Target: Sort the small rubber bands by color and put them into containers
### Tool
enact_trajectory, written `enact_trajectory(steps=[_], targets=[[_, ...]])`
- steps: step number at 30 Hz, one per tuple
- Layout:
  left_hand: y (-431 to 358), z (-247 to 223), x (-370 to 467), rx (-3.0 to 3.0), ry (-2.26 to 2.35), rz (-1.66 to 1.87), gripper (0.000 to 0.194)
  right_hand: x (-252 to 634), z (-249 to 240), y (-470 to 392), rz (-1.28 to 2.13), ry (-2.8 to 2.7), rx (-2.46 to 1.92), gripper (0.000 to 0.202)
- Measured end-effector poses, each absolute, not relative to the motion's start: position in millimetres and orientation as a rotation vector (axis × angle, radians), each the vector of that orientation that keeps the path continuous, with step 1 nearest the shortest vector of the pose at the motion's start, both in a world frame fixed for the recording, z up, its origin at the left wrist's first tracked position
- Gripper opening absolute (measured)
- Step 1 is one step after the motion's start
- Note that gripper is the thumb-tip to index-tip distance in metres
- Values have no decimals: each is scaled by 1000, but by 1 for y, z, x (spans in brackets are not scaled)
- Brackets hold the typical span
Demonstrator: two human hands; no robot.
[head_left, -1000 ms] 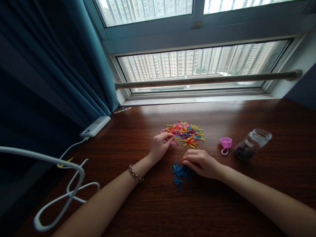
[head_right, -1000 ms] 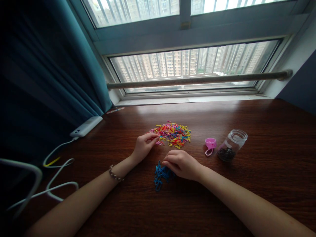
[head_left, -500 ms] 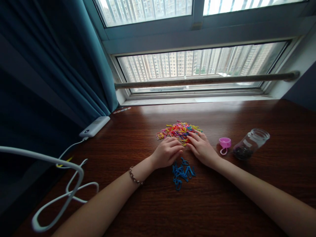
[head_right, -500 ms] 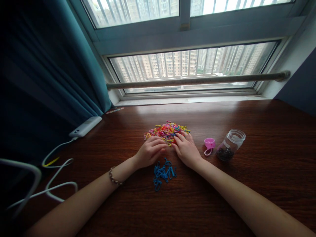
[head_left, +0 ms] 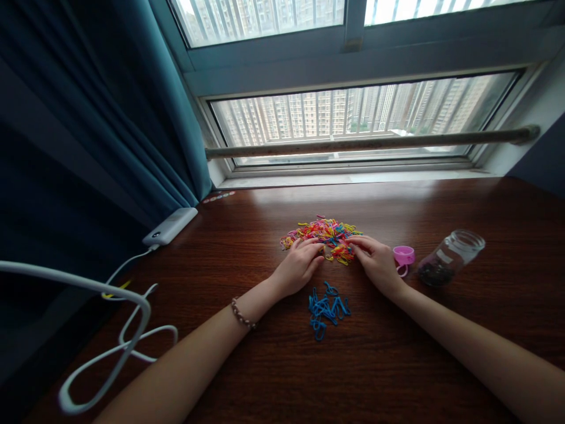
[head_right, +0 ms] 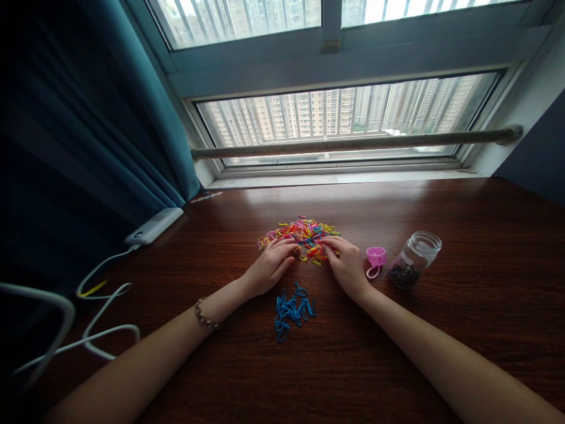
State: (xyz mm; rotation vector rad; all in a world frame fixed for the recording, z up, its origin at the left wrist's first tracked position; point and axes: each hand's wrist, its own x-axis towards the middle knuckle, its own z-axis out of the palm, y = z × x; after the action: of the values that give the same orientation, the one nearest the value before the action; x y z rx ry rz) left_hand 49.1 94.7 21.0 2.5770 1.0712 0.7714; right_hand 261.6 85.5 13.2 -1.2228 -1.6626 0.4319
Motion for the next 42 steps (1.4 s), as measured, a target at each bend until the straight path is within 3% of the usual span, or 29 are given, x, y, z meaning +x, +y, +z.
enact_trajectory(steps=[25, 33, 37, 40, 42], targets=[[106, 17, 40, 2240, 1342, 1258, 8, 262, 14, 82, 577, -1532, -1312, 16], [111, 14, 36, 1973, 1429, 1248, 18, 262, 15, 82, 569, -1538, -1307, 15], [111, 15, 34, 2019, 1668, 1302, 16, 262, 13, 83, 532, -1556, -1298, 17], [109, 19, 35, 2097, 1842, 1309, 26, 263, 12, 84, 530, -1566, -1275, 17], [106, 21, 36, 2151, 1863, 1262, 20, 262, 12, 83, 562, -1552, -1261, 17]])
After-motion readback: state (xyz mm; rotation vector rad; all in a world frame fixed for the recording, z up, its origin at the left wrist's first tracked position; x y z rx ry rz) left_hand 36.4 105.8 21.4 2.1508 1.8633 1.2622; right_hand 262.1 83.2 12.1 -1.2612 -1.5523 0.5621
